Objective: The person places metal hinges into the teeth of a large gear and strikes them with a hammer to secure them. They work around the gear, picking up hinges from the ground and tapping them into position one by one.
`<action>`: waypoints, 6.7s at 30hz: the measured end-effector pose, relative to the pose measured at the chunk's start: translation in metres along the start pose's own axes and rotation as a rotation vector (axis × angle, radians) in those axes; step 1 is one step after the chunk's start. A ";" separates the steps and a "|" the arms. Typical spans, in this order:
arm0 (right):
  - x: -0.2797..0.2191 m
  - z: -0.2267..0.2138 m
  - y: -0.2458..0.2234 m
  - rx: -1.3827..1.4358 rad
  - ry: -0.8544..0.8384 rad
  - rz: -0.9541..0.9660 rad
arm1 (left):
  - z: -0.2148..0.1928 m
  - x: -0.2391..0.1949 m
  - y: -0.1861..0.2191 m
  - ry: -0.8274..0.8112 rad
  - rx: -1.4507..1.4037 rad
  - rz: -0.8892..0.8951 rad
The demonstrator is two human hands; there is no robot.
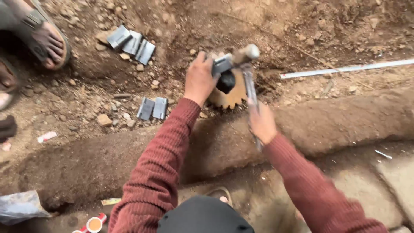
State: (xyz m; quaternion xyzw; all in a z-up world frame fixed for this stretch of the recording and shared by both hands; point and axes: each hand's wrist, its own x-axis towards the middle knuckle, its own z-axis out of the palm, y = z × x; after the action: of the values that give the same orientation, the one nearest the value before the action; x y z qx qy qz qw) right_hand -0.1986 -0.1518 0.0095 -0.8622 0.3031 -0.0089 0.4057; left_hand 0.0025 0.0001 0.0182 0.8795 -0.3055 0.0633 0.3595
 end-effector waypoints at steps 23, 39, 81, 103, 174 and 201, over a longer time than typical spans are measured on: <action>-0.042 -0.083 -0.087 0.274 0.020 0.058 | 0.005 -0.002 -0.004 -0.071 0.008 -0.027; -0.042 -0.052 -0.055 0.264 0.009 0.058 | 0.006 -0.009 -0.003 -0.057 0.009 -0.035; -0.073 -0.079 -0.099 -0.224 0.215 -0.773 | -0.101 -0.085 0.101 -0.171 -0.850 0.222; -0.012 -0.059 -0.051 -0.138 0.084 -0.631 | -0.027 -0.052 0.033 -0.220 -0.277 0.237; 0.008 -0.018 -0.011 -0.213 0.374 -0.500 | 0.019 -0.007 -0.009 0.032 -0.117 -0.054; -0.052 -0.045 0.006 -0.127 -0.053 0.130 | 0.015 0.049 -0.007 -0.334 0.368 0.371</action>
State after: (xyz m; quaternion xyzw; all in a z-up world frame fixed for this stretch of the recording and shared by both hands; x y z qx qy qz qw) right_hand -0.2561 -0.1582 0.0476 -0.8646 0.3475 0.0596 0.3579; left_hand 0.0444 -0.0301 0.0193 0.8572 -0.4992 0.0369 0.1211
